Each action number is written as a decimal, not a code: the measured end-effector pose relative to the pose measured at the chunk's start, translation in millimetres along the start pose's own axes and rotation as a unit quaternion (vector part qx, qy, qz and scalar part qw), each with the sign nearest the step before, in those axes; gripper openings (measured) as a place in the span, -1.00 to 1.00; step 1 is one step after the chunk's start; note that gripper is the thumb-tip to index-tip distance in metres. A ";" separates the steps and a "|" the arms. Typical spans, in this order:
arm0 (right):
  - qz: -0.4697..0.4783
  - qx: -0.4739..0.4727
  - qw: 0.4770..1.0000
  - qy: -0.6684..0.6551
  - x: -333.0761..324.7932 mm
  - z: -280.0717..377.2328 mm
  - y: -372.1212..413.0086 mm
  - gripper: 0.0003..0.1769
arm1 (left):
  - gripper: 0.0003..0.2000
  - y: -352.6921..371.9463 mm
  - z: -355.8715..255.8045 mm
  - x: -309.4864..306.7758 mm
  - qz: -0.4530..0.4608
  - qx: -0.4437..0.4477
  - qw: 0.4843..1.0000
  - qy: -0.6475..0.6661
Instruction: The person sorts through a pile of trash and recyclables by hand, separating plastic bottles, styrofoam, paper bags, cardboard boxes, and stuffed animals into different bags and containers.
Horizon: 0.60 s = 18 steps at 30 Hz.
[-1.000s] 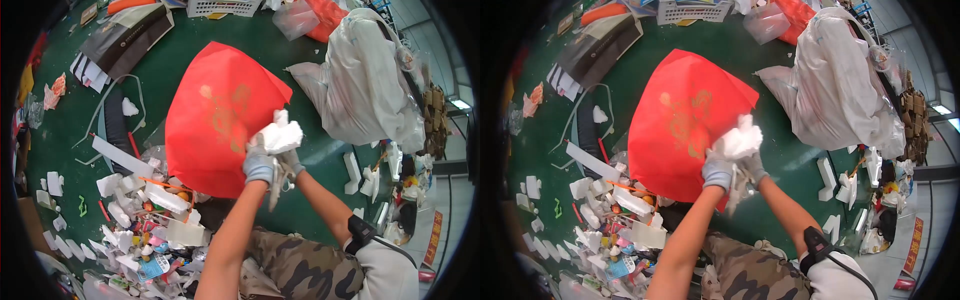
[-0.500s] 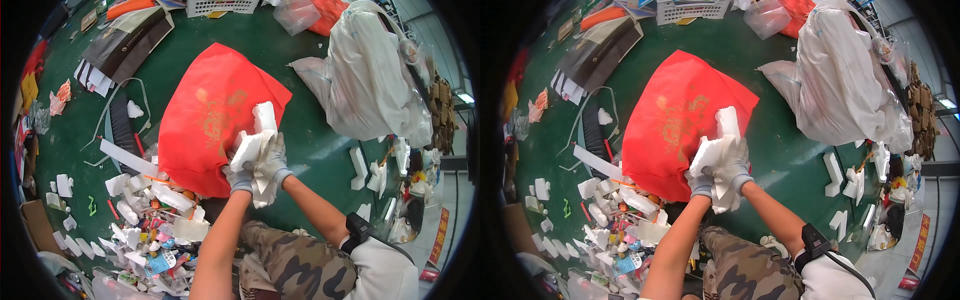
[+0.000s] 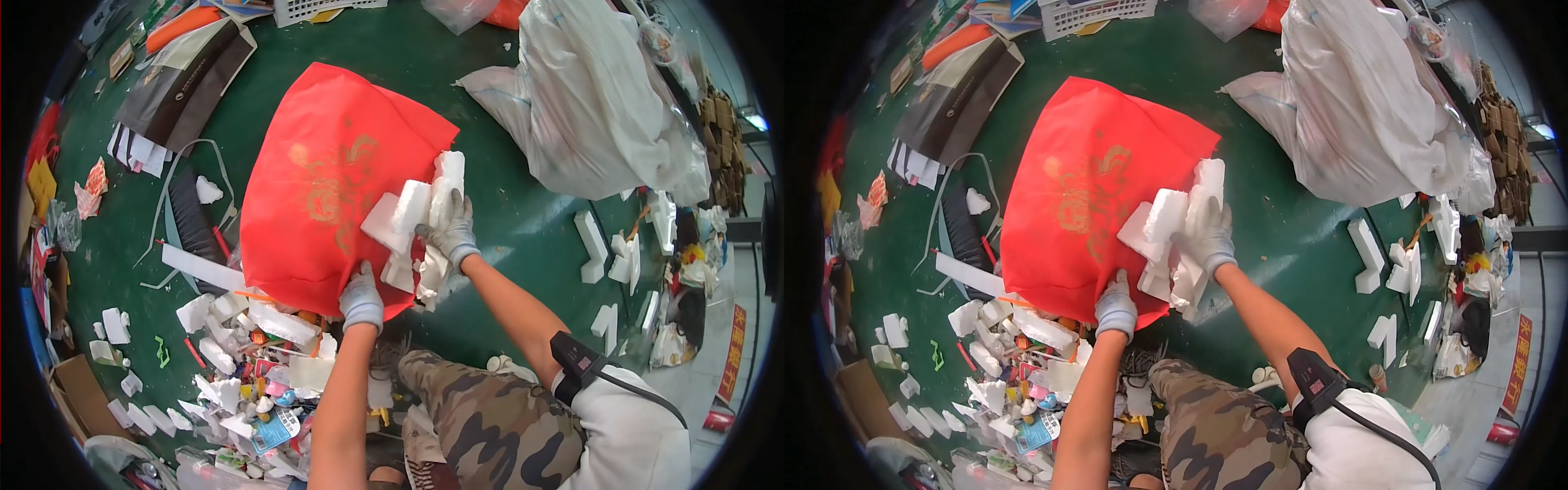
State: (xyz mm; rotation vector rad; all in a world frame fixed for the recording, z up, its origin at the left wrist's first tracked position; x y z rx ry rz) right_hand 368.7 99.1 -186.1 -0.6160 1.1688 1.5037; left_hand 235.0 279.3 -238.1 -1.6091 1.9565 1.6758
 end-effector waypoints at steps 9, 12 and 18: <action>-0.048 -0.023 0.998 -0.034 3.3 -13.3 -3.3 0.16 | -0.68 73.2 -10.5 -54.9 -0.360 0.101 0.874 0.309; -0.116 -0.080 0.989 0.038 30.5 -44.1 -20.5 0.16 | -0.40 42.1 -3.8 -25.5 -0.246 -0.007 0.969 -0.026; -0.097 -0.067 0.992 -0.052 28.3 -32.4 -13.8 0.19 | -0.73 0.5 19.2 0.5 -0.119 -0.019 0.992 -0.042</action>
Point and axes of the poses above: each hand's wrist, its own y-axis away from the middle knuckle, its own x-axis out of the palm, z = x × y, the point moved 5 cm from there along -y, towards the middle knuckle, and after that the axes turned 2 degrees about x, right-handed, at the moved point
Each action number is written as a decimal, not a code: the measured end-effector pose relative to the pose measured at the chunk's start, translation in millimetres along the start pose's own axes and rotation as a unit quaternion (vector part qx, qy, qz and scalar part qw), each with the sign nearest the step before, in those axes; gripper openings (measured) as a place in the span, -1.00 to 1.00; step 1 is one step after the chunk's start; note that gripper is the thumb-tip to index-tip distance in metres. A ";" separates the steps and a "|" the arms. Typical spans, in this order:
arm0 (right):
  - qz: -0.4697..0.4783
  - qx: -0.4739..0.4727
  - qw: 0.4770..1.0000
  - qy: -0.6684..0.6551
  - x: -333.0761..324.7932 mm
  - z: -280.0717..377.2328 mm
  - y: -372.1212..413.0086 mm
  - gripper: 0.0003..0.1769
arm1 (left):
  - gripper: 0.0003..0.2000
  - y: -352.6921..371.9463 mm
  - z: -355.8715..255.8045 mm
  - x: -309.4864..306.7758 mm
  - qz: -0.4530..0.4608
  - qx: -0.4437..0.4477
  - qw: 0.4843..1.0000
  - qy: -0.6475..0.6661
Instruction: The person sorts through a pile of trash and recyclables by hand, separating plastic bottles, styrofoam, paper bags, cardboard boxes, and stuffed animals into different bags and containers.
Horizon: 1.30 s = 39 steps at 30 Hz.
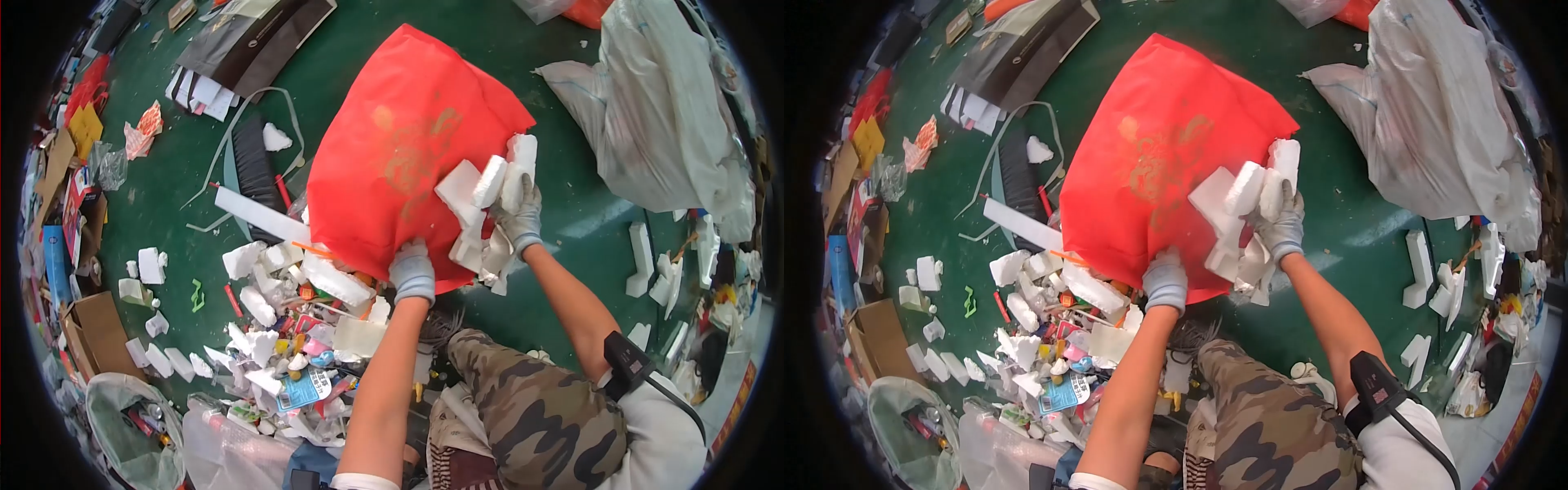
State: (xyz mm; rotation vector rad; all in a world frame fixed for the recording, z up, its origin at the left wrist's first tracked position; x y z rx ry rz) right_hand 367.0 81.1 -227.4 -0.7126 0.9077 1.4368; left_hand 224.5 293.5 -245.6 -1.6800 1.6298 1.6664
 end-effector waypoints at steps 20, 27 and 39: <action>0.056 0.149 0.834 -0.528 -48.4 -54.2 -1.1 -0.17 | -0.79 129.7 -45.9 -117.7 -0.297 0.147 0.821 0.464; 0.023 0.269 0.816 -0.512 -46.4 -31.7 61.5 -0.14 | -0.75 129.5 -44.1 -129.2 -0.321 0.120 0.722 0.601; 0.263 -0.332 0.902 -0.081 -2.9 144.7 22.9 -0.44 | -0.82 135.4 -65.1 -134.4 -0.135 0.189 0.731 0.642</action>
Point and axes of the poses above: each hand's wrist, its own y-axis away from the middle knuckle, its own x-axis out of the palm, z = x × y, the point moved 5 cm from there along -y, towards the middle knuckle, and after that the axes turned 2 degrees about x, right-handed, at the moved point
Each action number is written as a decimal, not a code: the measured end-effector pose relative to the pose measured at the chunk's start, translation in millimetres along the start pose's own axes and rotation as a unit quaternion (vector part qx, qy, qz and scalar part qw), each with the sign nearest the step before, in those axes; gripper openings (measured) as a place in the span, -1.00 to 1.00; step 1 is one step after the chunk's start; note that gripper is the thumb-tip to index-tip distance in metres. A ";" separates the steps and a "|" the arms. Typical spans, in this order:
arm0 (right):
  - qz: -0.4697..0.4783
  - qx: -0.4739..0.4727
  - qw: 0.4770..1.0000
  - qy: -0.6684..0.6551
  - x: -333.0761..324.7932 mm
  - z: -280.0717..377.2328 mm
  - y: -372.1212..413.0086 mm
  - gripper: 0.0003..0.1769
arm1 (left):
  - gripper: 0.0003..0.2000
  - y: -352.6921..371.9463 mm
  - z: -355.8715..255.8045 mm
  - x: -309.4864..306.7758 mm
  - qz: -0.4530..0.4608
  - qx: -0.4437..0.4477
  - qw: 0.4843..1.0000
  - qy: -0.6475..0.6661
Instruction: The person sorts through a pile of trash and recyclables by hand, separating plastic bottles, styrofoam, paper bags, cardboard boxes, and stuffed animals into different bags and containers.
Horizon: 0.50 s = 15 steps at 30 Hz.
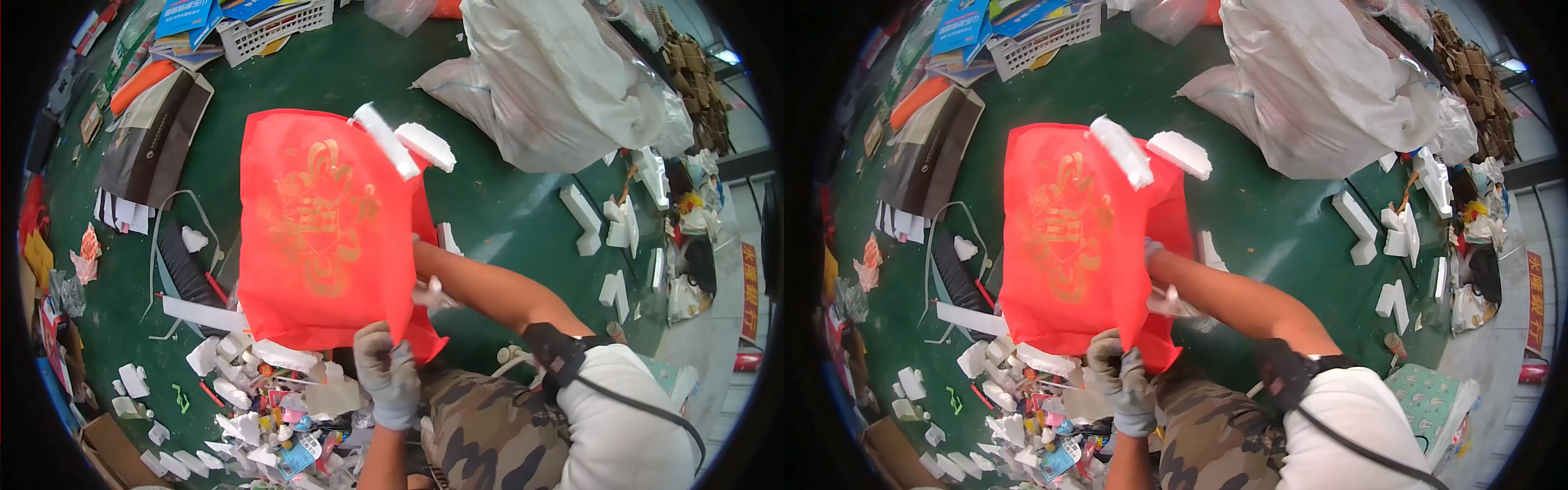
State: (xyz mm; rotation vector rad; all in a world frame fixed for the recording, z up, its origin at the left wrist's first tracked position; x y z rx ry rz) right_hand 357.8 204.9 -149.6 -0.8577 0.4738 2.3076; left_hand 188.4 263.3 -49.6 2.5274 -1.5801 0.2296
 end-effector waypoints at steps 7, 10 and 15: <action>-0.075 0.127 0.989 0.029 -47.3 27.2 21.8 -0.59 | -0.85 -6.5 -8.3 -39.5 -0.237 -0.025 0.968 0.079; -0.294 0.110 0.949 -0.004 -100.6 16.9 64.2 -0.82 | -0.85 -9.8 -16.3 -45.1 -0.257 -0.022 0.963 0.083; -0.472 0.097 0.845 0.232 -163.7 -34.2 45.8 -0.19 | -0.84 -8.5 -18.6 -47.9 -0.239 0.000 0.966 0.094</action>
Point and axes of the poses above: each hand's wrist, its own y-axis away from the middle knuckle, its own x-axis out of the palm, z = x × y, the point moved 5 cm from there along -y, towards the middle knuckle, and after that the axes turned 2 degrees about x, right-handed, at the moved point
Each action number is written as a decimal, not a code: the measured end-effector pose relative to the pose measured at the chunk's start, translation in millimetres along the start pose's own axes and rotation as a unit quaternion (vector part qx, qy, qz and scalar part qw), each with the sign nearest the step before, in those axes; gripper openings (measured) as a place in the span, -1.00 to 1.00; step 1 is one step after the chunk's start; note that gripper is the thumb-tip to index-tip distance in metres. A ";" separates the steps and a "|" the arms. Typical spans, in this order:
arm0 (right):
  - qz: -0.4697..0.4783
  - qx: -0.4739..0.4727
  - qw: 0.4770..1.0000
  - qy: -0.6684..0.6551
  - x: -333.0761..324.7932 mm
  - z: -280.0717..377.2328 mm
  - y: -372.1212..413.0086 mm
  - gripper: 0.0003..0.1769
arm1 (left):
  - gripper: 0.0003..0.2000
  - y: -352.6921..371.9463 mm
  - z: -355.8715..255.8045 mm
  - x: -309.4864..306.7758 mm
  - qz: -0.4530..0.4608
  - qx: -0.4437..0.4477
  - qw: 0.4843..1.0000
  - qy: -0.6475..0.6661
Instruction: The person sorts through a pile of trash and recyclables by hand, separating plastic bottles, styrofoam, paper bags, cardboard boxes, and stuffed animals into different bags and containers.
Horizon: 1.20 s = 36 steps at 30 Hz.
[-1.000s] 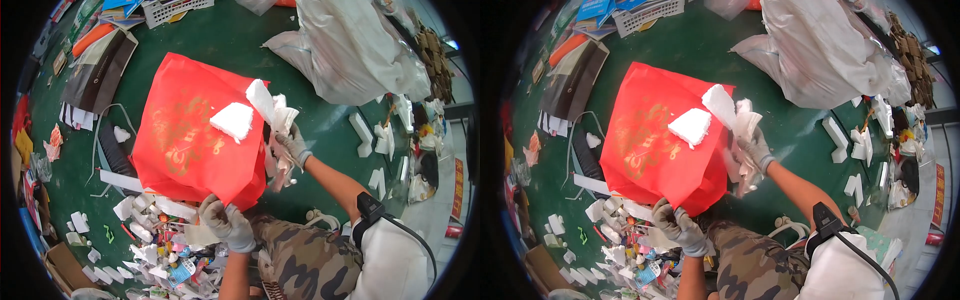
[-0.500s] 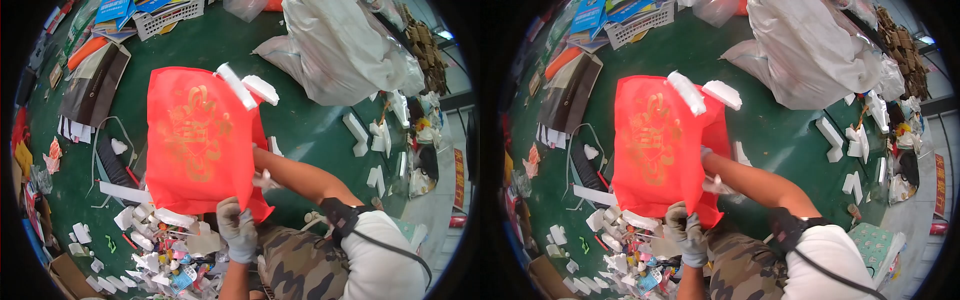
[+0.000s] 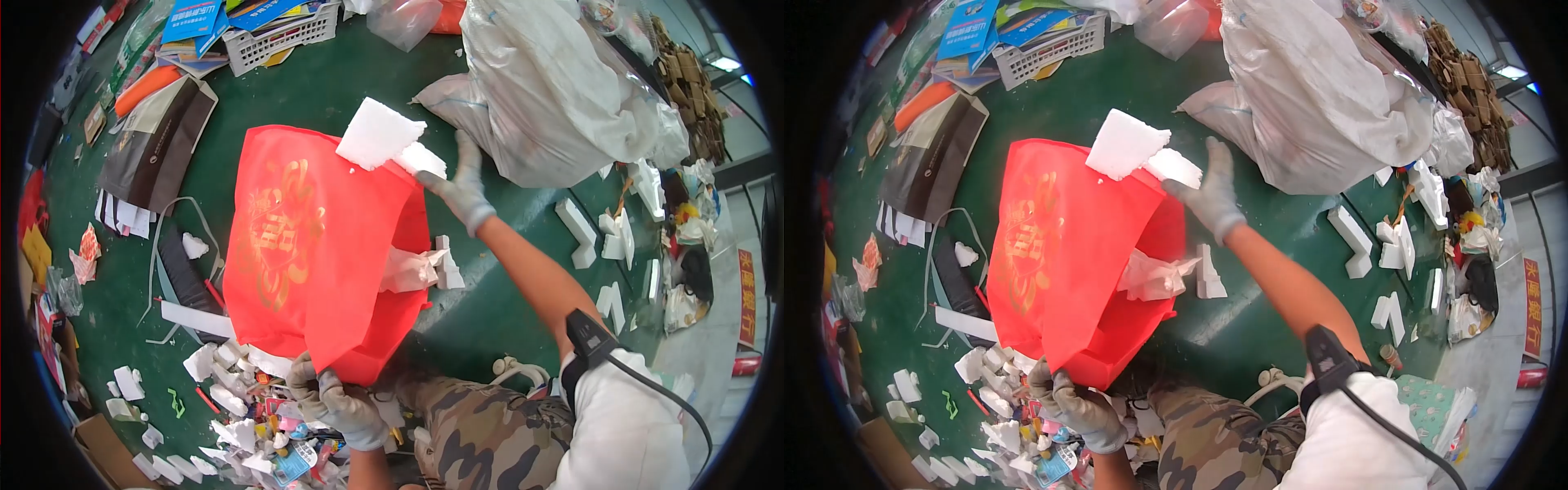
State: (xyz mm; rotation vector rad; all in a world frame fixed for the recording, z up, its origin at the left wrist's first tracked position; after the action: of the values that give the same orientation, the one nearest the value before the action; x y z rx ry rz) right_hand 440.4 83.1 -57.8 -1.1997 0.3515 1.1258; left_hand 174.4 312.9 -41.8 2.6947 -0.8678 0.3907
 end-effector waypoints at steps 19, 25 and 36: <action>0.553 -0.326 0.765 -0.056 23.6 47.8 149.0 -0.12 | -0.85 15.9 -3.0 32.8 0.137 0.017 0.977 -0.160; 0.372 -0.457 0.808 -0.027 69.0 109.8 120.2 -0.38 | -0.85 24.3 6.5 30.5 0.264 0.025 0.946 -0.186; 0.121 -0.011 0.992 -0.041 58.9 -71.1 -10.2 -0.48 | -0.87 -13.3 -23.5 -27.3 -0.028 0.078 0.980 -0.181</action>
State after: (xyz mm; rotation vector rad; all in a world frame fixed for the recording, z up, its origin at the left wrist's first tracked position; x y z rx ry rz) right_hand 498.5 51.8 -123.0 -1.1488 0.4303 1.3867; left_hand 157.2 345.7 -31.8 2.9830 -0.8831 -0.0532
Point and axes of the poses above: each hand's wrist, its own y-axis away from the middle knuckle, its own x-axis out of the palm, z = x × y, the point moved 5 cm from there along -y, towards the middle knuckle, and after that the axes turned 2 degrees about x, right-handed, at the moved point
